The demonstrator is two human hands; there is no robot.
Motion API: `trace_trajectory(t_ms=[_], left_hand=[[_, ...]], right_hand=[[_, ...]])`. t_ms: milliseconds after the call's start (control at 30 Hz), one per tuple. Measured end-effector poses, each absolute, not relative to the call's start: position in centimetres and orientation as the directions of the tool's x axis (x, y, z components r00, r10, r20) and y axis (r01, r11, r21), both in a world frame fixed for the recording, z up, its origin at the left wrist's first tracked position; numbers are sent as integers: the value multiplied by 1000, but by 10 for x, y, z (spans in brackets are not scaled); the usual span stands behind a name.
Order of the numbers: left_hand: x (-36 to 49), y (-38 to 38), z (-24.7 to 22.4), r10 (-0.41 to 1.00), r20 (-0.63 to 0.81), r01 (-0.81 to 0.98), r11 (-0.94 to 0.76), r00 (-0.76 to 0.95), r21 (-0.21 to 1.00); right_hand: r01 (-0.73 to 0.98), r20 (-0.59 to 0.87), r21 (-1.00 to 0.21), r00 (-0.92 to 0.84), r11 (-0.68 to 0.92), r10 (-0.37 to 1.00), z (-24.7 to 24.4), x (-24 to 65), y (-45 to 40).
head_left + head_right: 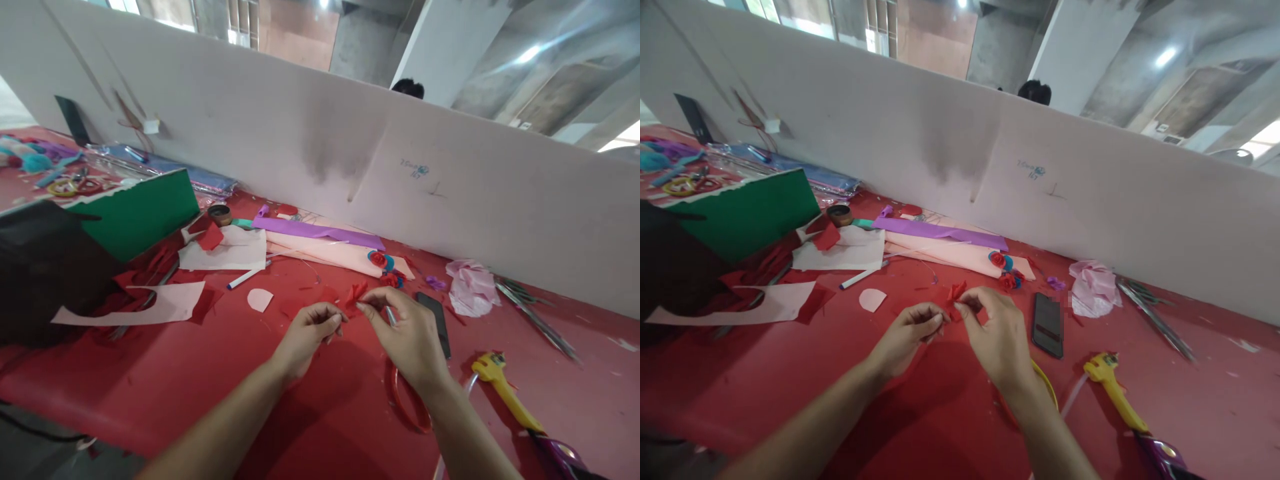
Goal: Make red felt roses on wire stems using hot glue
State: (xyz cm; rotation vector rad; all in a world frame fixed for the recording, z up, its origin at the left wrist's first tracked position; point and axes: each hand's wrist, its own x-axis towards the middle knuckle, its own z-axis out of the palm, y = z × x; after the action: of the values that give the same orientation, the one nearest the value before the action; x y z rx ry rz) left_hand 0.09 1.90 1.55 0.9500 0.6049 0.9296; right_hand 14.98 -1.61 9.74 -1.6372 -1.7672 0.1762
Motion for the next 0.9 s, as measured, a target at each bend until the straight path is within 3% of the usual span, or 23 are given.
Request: trace_trajectory(t_ms=[400, 500, 700, 900], left_hand=[[1, 18, 15, 871, -55, -396, 278, 489, 875], [1, 18, 16, 873, -66, -408, 291, 484, 866], [2, 16, 18, 879, -46, -468, 296, 475, 833], [4, 12, 22, 879, -60, -476, 312, 472, 822]], right_hand=[[873, 578, -464, 170, 150, 798, 85, 144, -16], [835, 614, -535, 276, 132, 739, 80, 139, -21], [408, 248, -912, 504, 25, 827, 54, 128, -30], [33, 106, -994, 552, 106, 827, 45, 114, -30]])
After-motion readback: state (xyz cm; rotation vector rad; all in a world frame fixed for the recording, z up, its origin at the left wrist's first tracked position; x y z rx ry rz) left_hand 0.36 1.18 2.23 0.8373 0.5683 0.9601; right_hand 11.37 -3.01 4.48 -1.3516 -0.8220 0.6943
